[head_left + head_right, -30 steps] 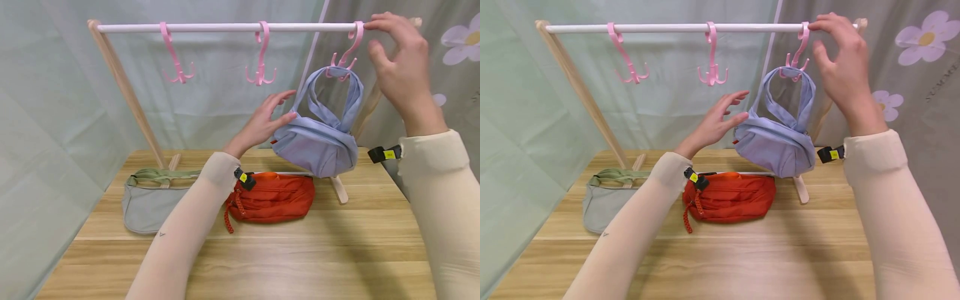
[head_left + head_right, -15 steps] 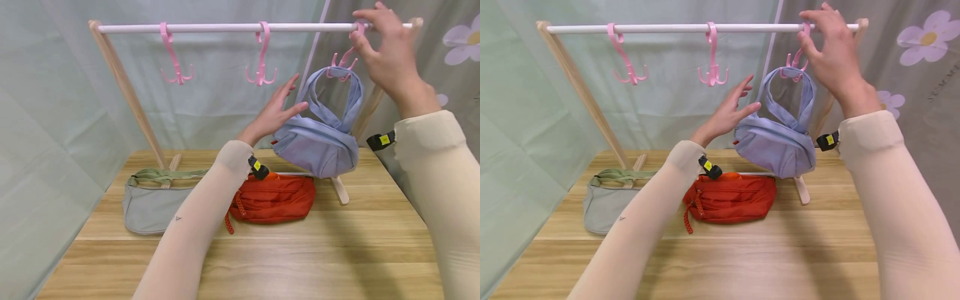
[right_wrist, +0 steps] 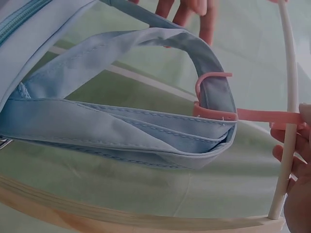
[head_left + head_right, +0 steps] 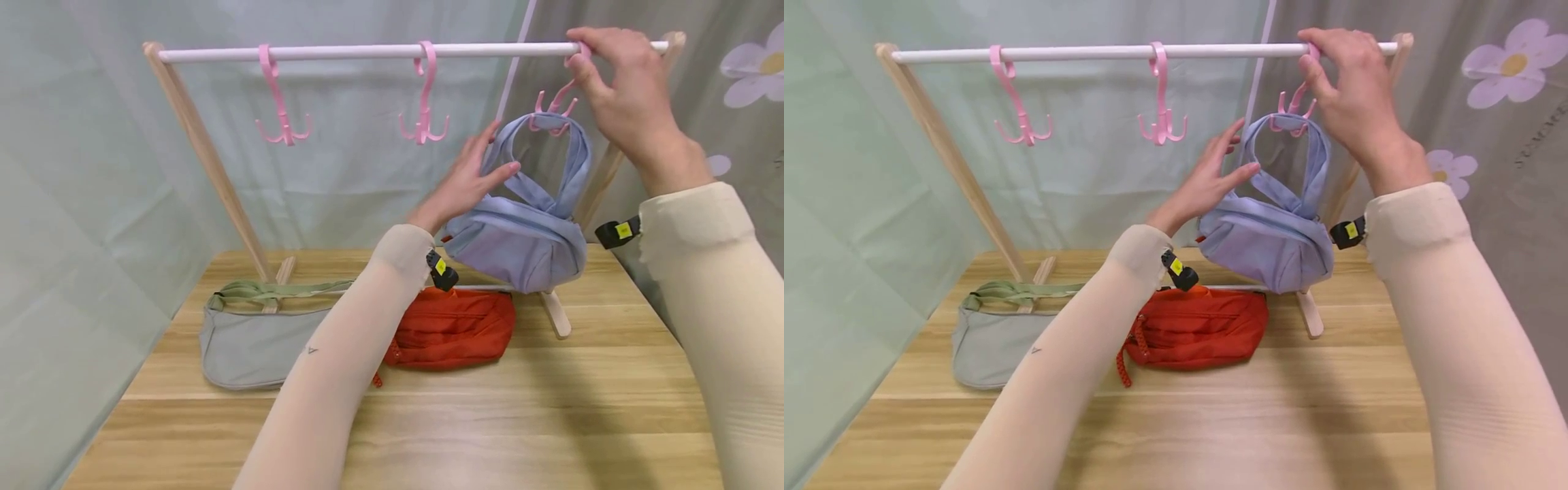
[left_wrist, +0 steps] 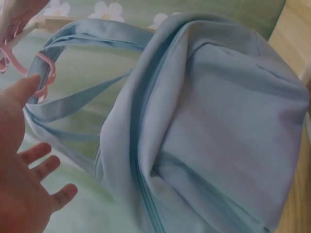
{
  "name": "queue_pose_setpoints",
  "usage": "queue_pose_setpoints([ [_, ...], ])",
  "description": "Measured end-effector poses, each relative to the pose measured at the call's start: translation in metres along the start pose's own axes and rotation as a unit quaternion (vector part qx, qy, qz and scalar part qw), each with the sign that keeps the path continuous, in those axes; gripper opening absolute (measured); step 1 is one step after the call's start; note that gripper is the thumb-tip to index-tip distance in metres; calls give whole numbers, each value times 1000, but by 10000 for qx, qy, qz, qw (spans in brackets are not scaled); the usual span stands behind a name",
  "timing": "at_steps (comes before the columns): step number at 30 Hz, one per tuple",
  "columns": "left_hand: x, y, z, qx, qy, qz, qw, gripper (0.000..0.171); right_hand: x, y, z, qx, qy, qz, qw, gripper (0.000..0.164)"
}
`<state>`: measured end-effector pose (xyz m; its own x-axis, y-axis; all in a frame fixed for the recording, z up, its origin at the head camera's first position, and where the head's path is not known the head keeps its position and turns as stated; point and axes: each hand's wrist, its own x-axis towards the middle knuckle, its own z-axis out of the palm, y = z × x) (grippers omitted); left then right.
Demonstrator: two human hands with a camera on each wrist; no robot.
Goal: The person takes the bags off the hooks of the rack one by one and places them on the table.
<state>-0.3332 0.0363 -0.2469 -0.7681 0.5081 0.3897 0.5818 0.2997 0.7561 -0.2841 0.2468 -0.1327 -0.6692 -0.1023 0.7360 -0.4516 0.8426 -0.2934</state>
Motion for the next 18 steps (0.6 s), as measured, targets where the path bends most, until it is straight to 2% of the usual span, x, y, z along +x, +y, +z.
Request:
queue_pose_setpoints([
  [7,9,2,9,57,359,-355,9987,80,1,-2,8,241,87,-59,9997,41],
  [10,9,3,12,328,526,-496,9968,63,2,-5,10,364,117,-11,9993,41],
  [14,6,4,13,414,695,-536,9953,33,4,-6,13,447,109,78,9989,40],
  [18,4,5,12,300,757,-499,9954,21,6,-6,13,481,75,137,9987,41],
])
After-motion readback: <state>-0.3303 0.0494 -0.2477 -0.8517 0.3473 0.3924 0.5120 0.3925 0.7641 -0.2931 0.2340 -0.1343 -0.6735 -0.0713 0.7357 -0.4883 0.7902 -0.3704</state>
